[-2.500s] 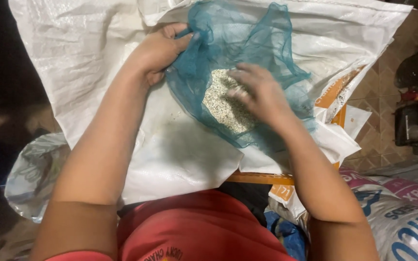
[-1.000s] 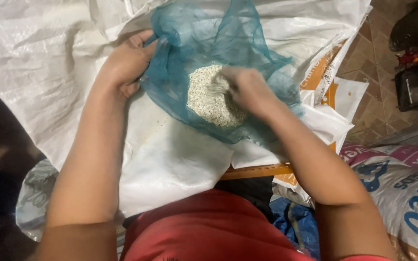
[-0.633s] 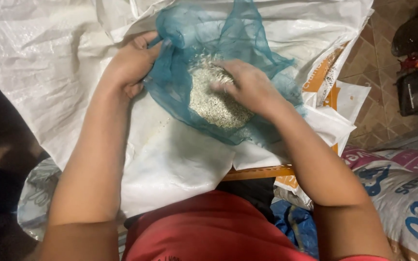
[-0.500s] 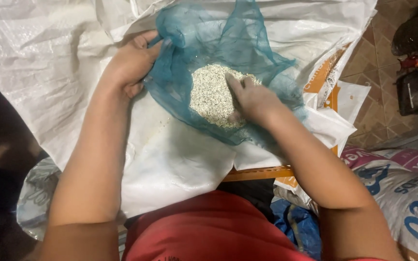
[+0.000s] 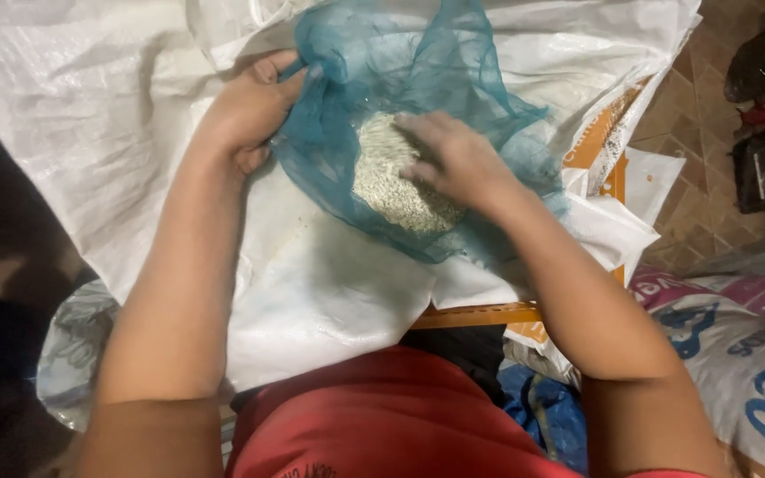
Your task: Sifting animal feed through a mesh cloth into a larger storage bag by hand.
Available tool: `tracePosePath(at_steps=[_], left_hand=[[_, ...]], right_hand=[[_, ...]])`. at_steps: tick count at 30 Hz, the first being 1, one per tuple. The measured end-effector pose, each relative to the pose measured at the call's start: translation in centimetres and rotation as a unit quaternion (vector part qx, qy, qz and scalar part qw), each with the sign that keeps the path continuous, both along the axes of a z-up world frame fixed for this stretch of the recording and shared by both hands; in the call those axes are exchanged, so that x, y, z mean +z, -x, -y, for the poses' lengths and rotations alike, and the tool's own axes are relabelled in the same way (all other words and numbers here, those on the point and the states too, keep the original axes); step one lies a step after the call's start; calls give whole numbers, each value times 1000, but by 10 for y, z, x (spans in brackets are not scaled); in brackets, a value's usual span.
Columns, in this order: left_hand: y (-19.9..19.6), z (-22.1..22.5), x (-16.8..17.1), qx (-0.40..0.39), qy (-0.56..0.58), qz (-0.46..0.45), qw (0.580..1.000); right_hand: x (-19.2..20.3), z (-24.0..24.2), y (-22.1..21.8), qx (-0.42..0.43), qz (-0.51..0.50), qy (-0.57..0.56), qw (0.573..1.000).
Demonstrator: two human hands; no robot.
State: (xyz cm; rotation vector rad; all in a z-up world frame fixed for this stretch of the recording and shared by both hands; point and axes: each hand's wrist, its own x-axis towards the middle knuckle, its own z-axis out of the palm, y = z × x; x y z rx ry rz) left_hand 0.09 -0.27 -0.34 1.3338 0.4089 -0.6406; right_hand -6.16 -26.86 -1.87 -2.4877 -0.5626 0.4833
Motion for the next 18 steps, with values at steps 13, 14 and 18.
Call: tracePosePath(at_steps=[13, 14, 18], left_hand=[[0, 1, 0, -29, -56, 41, 997], [1, 1, -1, -30, -56, 45, 997], [0, 0, -10, -43, -74, 65, 994]], right_hand=[[-32, -39, 22, 170, 43, 274, 946], [-30, -39, 22, 168, 46, 275, 946], [-16, -42, 22, 168, 27, 256, 952]])
